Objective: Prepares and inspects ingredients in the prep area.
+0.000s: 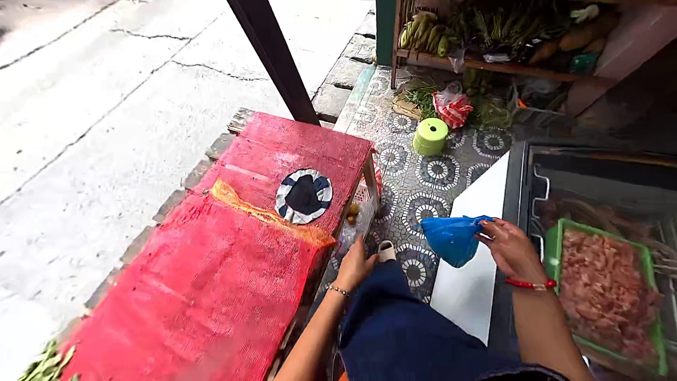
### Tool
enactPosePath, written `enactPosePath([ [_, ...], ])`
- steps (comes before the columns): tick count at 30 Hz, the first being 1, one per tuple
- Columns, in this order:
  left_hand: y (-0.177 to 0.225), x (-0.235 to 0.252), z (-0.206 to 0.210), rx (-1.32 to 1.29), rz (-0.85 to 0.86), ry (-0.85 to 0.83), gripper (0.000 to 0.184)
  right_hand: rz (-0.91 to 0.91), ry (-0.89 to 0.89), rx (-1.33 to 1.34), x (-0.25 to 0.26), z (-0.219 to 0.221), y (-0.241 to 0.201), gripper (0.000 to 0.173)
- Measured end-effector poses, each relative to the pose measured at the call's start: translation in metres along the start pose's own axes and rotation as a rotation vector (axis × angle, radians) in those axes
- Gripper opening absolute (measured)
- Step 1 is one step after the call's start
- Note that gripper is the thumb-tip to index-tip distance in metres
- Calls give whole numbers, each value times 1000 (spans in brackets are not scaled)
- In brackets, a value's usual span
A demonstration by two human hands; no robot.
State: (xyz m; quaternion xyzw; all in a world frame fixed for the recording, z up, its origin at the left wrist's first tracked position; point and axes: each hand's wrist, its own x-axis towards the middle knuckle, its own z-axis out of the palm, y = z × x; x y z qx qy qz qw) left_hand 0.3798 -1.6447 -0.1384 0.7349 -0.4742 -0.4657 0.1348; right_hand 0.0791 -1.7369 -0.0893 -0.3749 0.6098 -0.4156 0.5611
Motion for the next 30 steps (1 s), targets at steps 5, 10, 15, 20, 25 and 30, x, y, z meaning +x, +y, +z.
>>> enactPosePath([
  [5,68,121,-39,-84,60,-152,72,-10,64,-54,129,18,-65,12],
  [10,142,240,-40,-42,153,-331,64,-22,28,-66,244,37,-122,13],
  [15,156,371,-16,-137,-15,-313,59,15,-98,-185,393,76,-134,13],
  [20,115,480,10,-611,-590,44,59,193,-143,-300,522,117,-117,39],
  [25,77,575,33,-707,-988,249,78,196,-284,-458,597,142,-119,29],
  [30,12,677,66,-364,-794,269,89,47,-385,-441,646,186,-112,36],
])
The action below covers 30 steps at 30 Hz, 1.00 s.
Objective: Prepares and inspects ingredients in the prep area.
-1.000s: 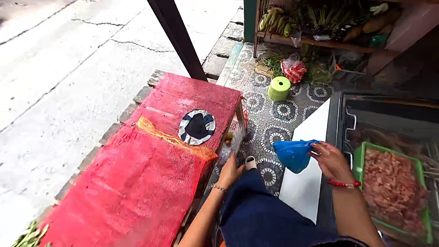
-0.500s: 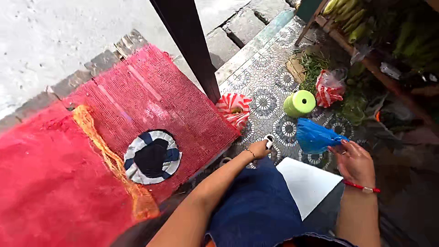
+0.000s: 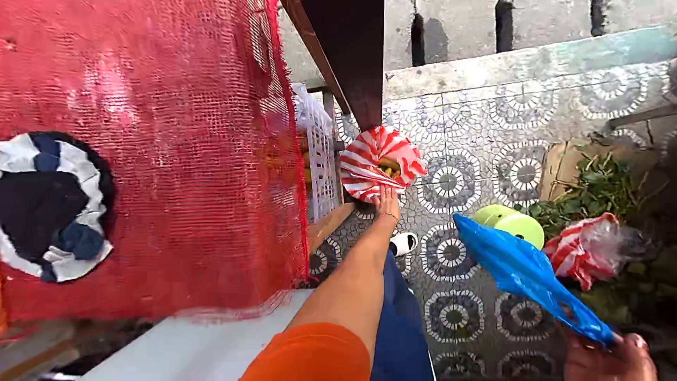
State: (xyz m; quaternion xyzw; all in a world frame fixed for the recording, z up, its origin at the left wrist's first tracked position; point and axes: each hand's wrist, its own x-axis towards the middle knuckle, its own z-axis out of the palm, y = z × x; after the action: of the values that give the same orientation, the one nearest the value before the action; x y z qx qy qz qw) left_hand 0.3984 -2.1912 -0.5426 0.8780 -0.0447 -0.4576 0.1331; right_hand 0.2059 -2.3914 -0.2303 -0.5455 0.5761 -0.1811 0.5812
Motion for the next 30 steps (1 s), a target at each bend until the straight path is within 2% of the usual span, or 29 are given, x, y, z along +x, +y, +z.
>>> enactPosePath([
  [2,5,37,16,109,81,-5,88,-64,-98,-23,15,13,1,40],
  [6,-5,70,32,171,16,-123,88,-142,-363,-173,21,51,8,36],
  [7,-13,70,36,156,-30,-147,81,-166,-408,-216,20,62,12,34],
  [10,-40,48,27,-20,-207,-130,45,-245,-519,-365,10,100,17,27],
  [12,-57,23,9,-277,-404,39,40,-283,-580,-420,-1,129,18,21],
  [14,-69,-1,-10,-617,-553,334,40,-308,-668,-452,-8,154,24,18],
  [16,-75,-18,-25,-902,-547,575,41,-371,-786,-480,-12,180,41,21],
  [19,-77,-25,-20,-1073,-481,744,41,-435,-920,-540,-17,216,64,30],
  [22,-72,-24,-24,-1100,-514,752,45,-475,-957,-748,-15,228,58,51],
  [27,-65,-28,-18,-1063,-539,636,45,-415,-1007,-877,4,181,48,37],
  [30,-63,-27,-22,-896,-500,378,49,-306,-1051,-1060,10,148,43,36],
])
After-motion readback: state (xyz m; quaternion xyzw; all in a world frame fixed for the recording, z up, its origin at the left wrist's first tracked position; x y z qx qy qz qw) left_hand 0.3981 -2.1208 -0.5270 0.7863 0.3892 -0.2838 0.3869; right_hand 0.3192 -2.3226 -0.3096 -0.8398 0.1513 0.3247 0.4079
